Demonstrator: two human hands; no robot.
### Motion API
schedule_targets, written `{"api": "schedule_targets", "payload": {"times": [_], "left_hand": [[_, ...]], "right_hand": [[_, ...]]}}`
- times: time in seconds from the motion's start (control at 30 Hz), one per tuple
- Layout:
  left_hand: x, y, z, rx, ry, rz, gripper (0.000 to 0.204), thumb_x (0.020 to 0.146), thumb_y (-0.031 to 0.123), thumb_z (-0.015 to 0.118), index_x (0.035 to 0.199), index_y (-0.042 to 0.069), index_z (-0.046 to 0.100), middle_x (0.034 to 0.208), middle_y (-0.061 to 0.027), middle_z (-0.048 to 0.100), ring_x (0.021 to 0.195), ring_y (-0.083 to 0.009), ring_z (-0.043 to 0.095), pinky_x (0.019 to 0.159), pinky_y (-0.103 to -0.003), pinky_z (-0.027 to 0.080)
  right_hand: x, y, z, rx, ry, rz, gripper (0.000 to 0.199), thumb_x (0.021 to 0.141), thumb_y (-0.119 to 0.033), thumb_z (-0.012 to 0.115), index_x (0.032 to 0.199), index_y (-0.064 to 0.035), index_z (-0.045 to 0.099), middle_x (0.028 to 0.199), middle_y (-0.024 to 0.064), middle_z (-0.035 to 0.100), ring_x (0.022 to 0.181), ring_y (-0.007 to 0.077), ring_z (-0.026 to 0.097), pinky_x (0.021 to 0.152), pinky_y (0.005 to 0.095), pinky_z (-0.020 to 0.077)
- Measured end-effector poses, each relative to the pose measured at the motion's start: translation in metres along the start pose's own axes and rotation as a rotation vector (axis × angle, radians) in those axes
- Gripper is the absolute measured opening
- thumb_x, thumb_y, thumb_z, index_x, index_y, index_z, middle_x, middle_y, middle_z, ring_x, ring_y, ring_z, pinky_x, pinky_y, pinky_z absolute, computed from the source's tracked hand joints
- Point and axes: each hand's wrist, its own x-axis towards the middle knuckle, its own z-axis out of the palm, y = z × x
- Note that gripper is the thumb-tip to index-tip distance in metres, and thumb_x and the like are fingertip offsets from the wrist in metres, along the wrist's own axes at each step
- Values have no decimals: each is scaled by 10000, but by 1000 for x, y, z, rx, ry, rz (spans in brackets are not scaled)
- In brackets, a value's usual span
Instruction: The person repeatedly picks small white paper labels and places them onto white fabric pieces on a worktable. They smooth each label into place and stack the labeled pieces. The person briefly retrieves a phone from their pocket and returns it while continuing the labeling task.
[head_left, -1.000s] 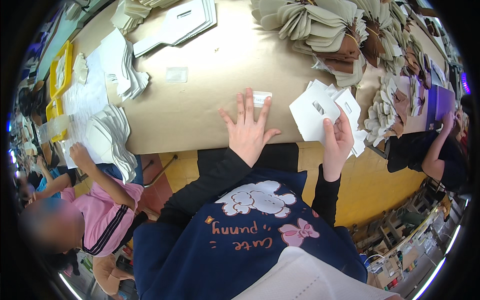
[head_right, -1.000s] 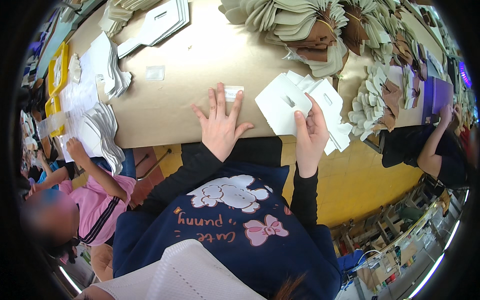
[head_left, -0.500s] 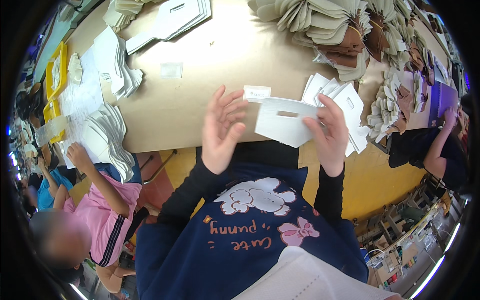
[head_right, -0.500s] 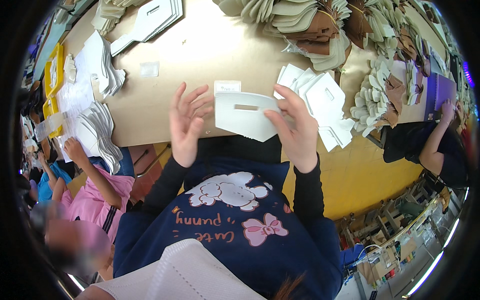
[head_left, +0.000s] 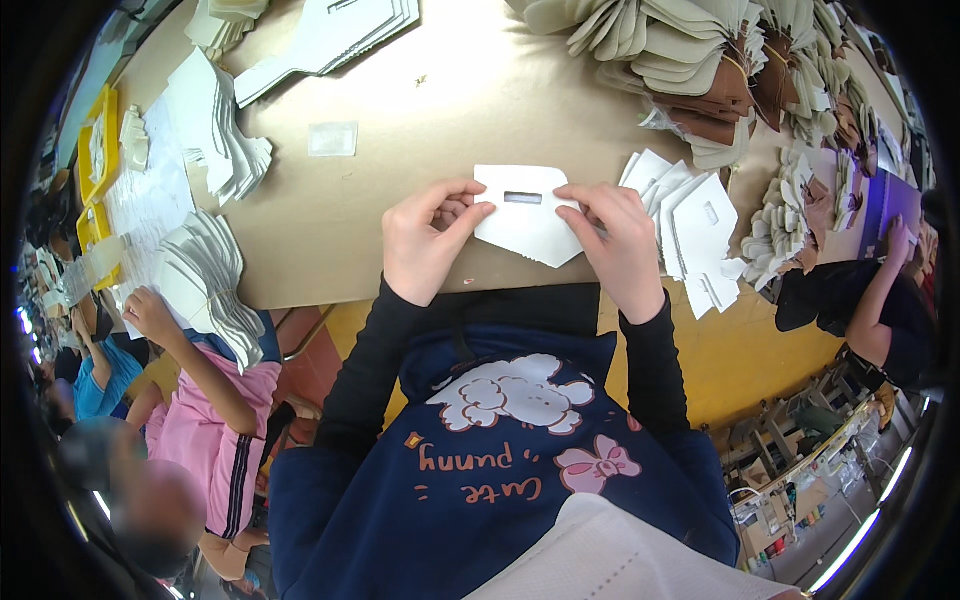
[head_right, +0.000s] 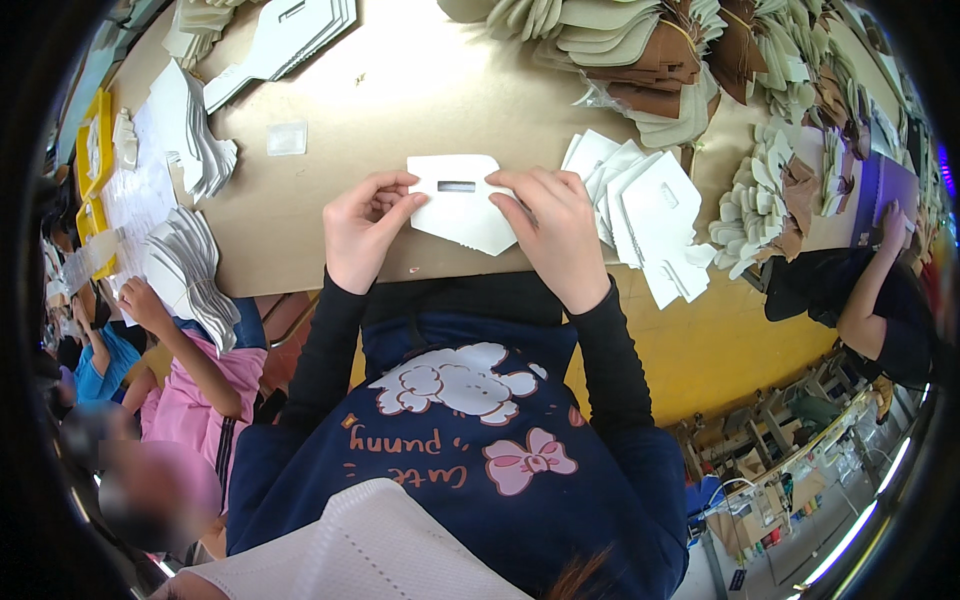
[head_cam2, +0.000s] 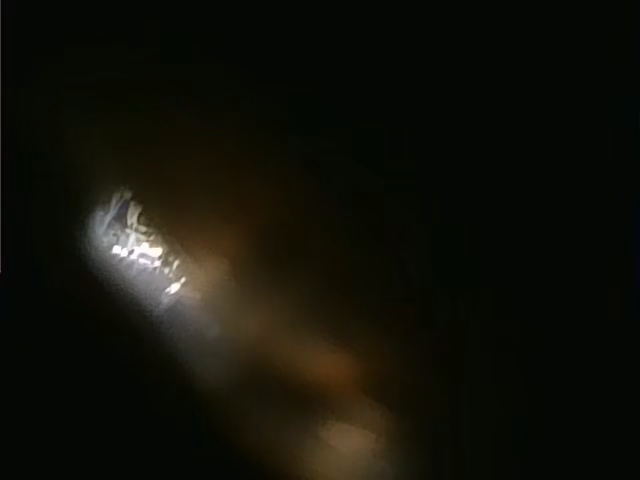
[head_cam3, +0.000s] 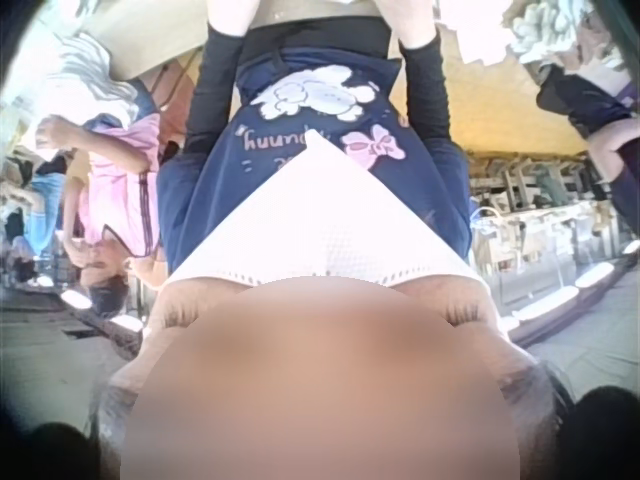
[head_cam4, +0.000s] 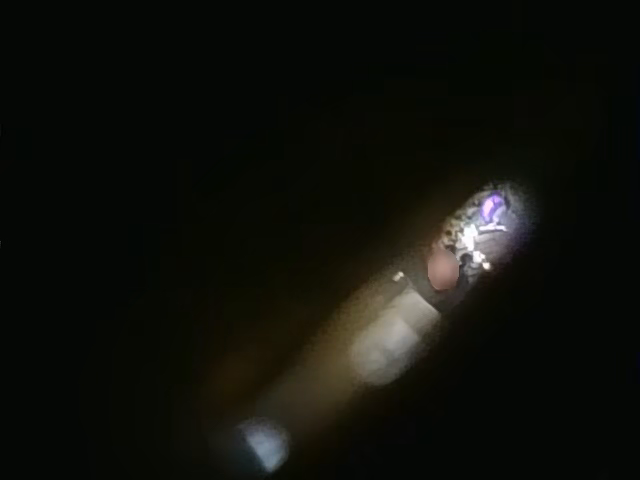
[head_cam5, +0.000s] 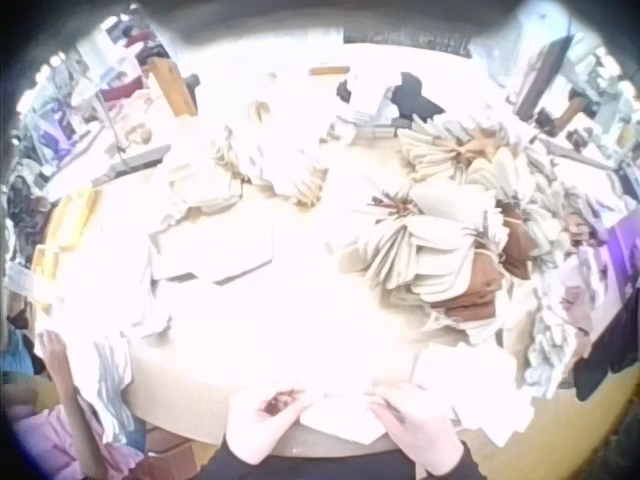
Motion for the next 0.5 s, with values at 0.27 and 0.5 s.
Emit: {"api": "schedule_targets", "payload": {"times": [0.27, 0.5], "left_hand": [[3, 6, 3, 140, 40, -13, 183, 811, 52, 773, 968, -20, 711, 716, -59, 628, 531, -81, 450, 532, -246, 416], [4, 6, 5, 140, 38, 2, 170, 824, -8, 764, 976, -53, 704, 722, -1, 587, 568, -17, 387, 504, -187, 341]], "right_hand": [[5, 5, 8, -30, 32, -42, 147, 835, -68, 740, 979, -54, 716, 719, 64, 588, 640, 187, 538, 761, 300, 427], [6, 7, 9, -16, 32, -21, 143, 829, -67, 744, 969, -52, 719, 717, 65, 586, 643, 190, 536, 758, 300, 428]]}}
